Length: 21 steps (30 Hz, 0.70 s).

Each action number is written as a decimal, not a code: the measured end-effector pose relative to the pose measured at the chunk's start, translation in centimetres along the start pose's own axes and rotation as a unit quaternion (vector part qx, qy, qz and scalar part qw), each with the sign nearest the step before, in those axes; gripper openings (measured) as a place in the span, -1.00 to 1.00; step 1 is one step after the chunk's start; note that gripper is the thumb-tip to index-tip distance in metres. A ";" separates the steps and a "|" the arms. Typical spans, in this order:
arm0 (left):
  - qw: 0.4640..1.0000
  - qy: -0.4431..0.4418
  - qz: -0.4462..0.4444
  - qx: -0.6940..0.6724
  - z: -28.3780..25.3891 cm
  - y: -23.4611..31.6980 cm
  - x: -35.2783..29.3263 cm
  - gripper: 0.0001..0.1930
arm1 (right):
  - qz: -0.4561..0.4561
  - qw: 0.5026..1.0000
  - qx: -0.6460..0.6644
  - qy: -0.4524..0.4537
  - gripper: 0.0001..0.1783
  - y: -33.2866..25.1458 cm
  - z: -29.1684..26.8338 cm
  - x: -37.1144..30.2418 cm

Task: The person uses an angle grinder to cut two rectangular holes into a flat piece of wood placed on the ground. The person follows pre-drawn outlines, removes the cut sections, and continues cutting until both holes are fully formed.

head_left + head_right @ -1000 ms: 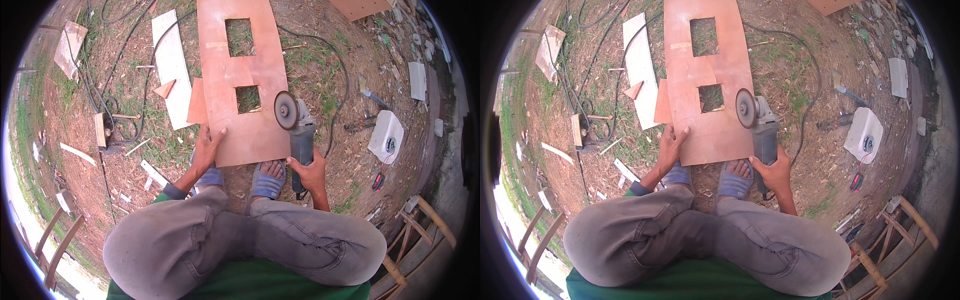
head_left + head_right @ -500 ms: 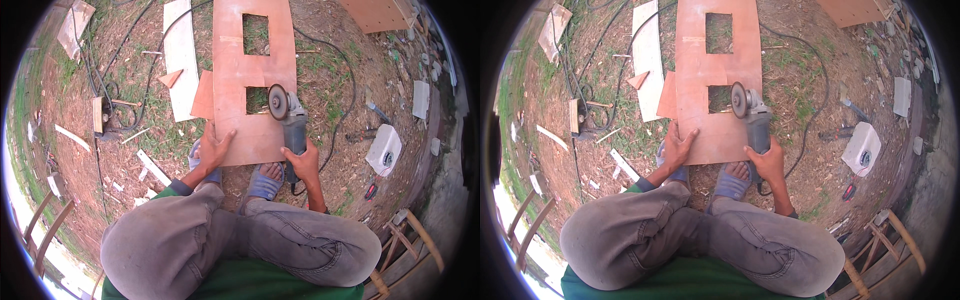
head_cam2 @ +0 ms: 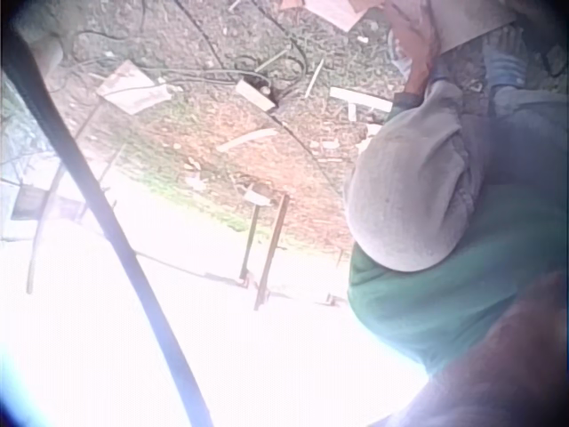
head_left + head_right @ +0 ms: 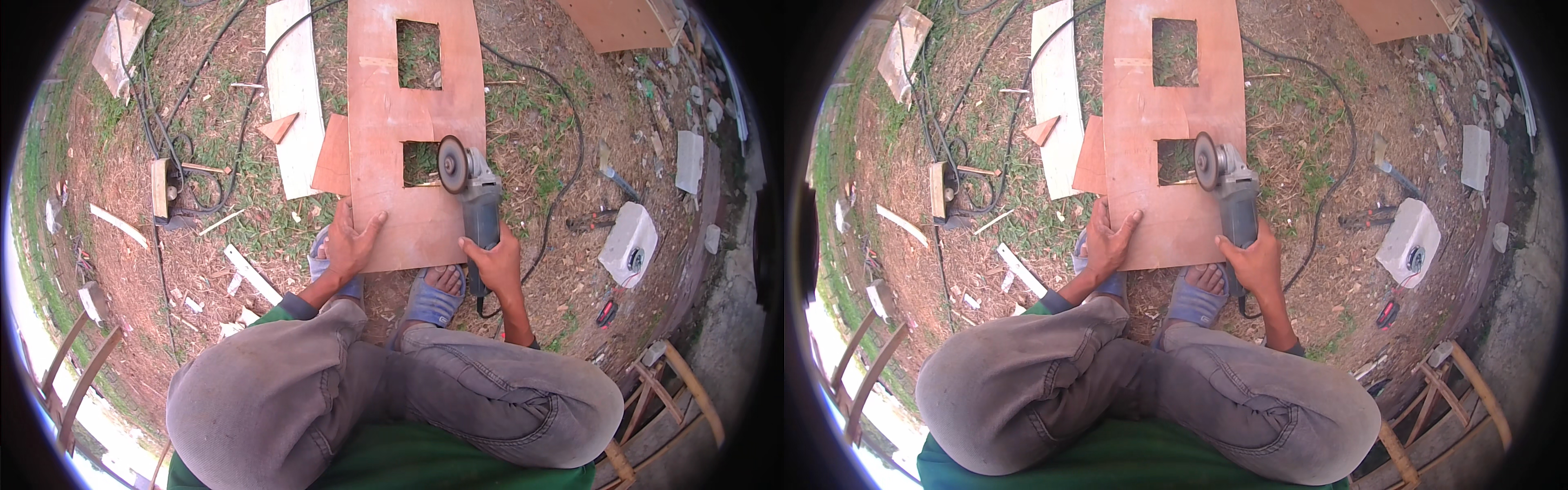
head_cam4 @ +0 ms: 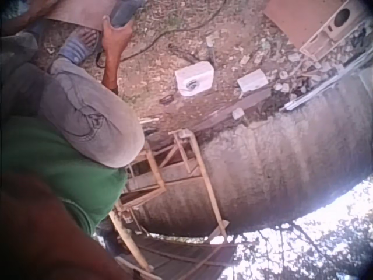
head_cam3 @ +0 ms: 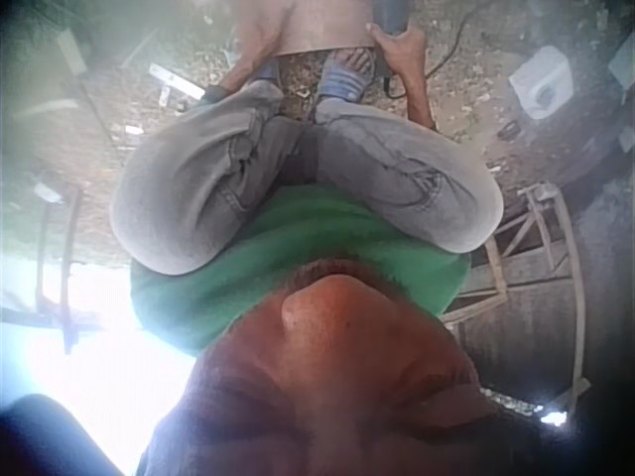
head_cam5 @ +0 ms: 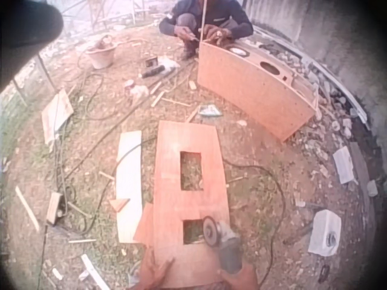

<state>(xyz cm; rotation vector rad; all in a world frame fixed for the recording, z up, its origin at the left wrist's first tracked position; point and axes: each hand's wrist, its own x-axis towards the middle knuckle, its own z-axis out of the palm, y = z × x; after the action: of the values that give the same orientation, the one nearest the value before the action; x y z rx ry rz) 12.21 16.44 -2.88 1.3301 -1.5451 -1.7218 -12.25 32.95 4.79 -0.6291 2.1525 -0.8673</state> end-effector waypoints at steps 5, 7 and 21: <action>0.998 0.009 0.006 -0.057 0.3 -0.3 -0.1 -0.50 | 0.018 1.000 0.001 -0.004 -0.46 0.1 0.2 0.2; 0.998 0.004 -0.005 -0.063 0.2 -0.1 -0.1 -0.51 | 0.011 1.000 0.001 -0.003 -0.45 0.1 0.1 0.2; 0.999 0.002 -0.019 -0.033 0.0 0.4 -0.1 -0.51 | 0.033 0.999 -0.019 -0.018 -0.42 -0.7 -0.1 0.2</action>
<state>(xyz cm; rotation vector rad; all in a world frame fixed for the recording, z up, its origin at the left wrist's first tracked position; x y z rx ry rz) 12.13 16.46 -2.51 1.3365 -1.4576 -1.7768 -12.32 32.39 5.24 -0.5840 2.1496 -0.7755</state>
